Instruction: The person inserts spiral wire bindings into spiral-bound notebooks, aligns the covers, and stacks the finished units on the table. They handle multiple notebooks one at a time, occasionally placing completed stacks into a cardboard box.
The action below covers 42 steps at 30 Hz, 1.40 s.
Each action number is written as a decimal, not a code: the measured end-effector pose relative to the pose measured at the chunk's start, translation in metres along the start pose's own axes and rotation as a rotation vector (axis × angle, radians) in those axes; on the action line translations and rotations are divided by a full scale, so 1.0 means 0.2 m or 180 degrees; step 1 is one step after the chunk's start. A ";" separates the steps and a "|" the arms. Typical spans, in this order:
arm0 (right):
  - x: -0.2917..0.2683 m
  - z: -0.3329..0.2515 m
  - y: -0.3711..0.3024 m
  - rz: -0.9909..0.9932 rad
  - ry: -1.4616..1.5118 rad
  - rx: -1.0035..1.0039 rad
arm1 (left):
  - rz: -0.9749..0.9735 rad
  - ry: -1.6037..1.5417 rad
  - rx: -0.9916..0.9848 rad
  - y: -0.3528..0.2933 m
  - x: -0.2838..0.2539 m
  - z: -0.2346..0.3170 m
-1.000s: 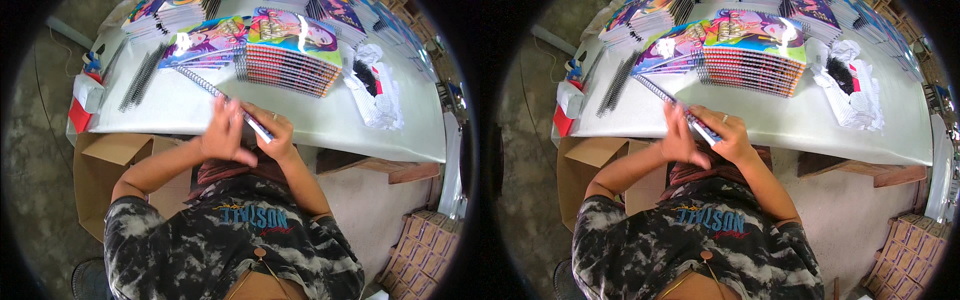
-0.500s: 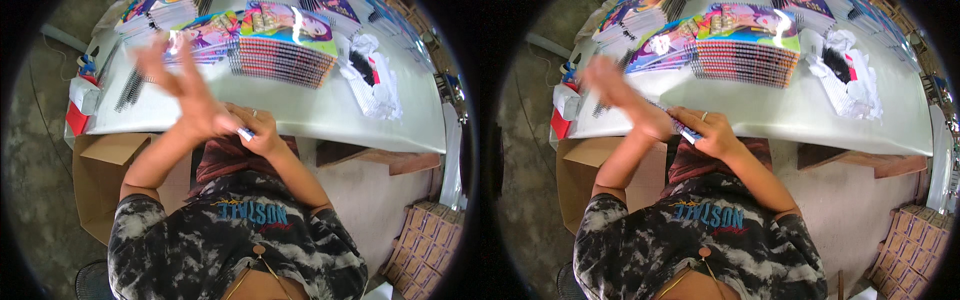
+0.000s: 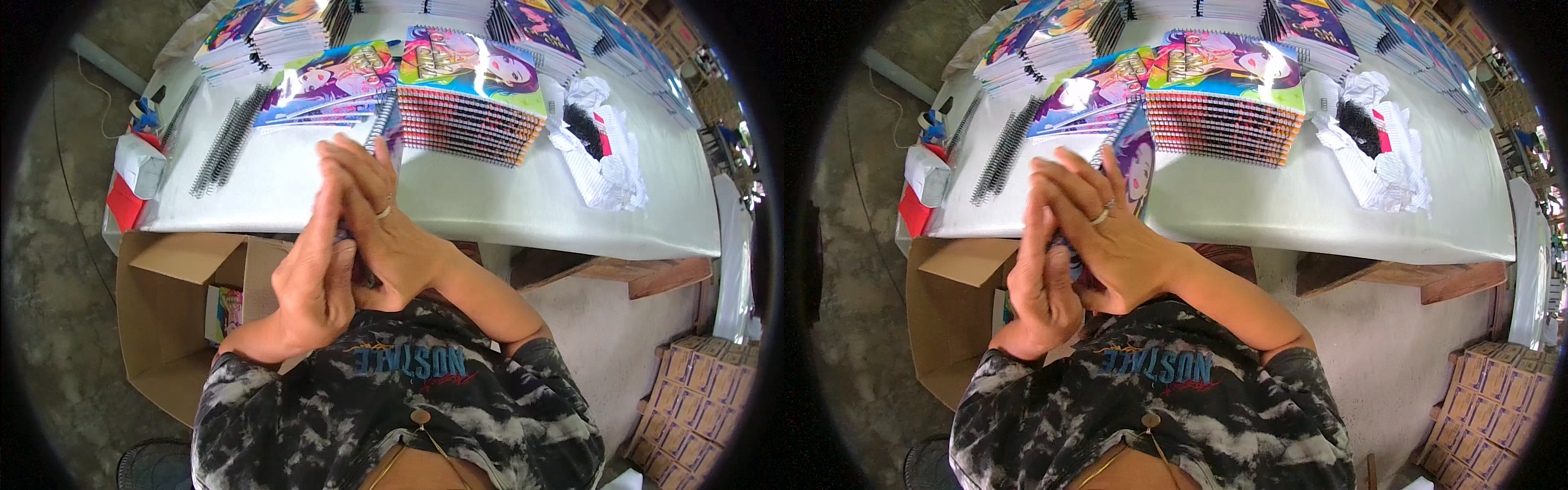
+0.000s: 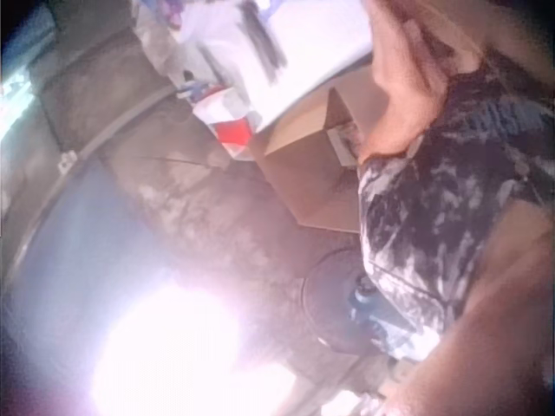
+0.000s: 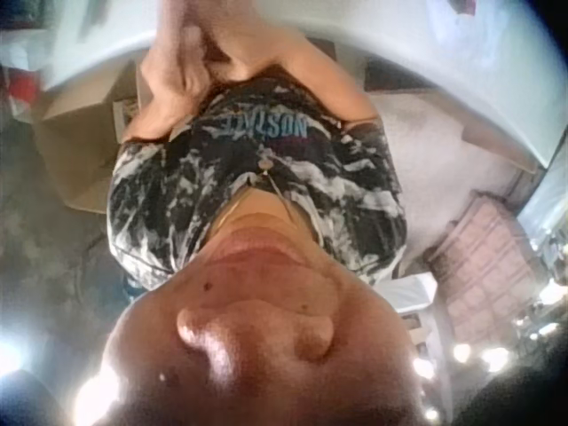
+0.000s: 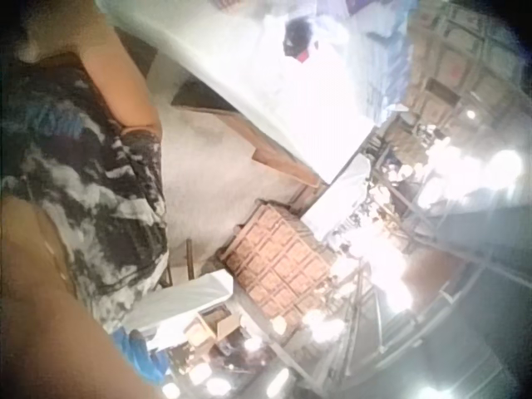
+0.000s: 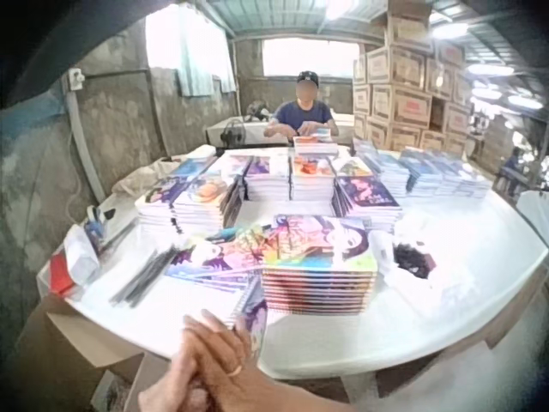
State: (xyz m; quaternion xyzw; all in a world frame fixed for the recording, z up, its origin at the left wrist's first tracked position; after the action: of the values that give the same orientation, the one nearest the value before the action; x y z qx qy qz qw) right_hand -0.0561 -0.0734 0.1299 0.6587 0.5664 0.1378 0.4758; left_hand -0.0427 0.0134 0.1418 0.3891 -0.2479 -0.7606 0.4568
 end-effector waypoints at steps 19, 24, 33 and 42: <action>-0.17 0.31 0.11 0.0363 0.0454 0.2099 | 0.0621 -0.1487 -0.2065 0.14 -0.05 -0.41; -0.19 0.34 0.10 0.0915 0.1168 0.2095 | 0.0376 -0.1864 -0.2070 0.18 -0.02 -0.44; -0.24 0.26 0.12 0.1162 0.0617 0.1530 | -0.0372 -0.1319 -0.1483 0.37 -0.04 -0.42; -0.87 0.42 -0.04 0.4126 0.0340 0.0765 | 0.0435 -0.1239 -0.1540 0.74 0.29 -0.51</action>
State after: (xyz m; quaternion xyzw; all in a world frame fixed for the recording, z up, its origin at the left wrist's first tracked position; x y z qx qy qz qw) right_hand -0.0561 -0.2664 0.1426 0.9070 0.0896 0.3646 0.1910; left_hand 0.1000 -0.1080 0.1710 0.0987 -0.1682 -0.8252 0.5302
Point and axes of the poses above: each hand's wrist, its own y-axis towards the middle knuckle, its own x-axis out of the palm, z = x × y, the point moved 7 cm from there along y, towards the middle knuckle, and after that the axes turned 8 degrees about z, right-handed, at the moved point
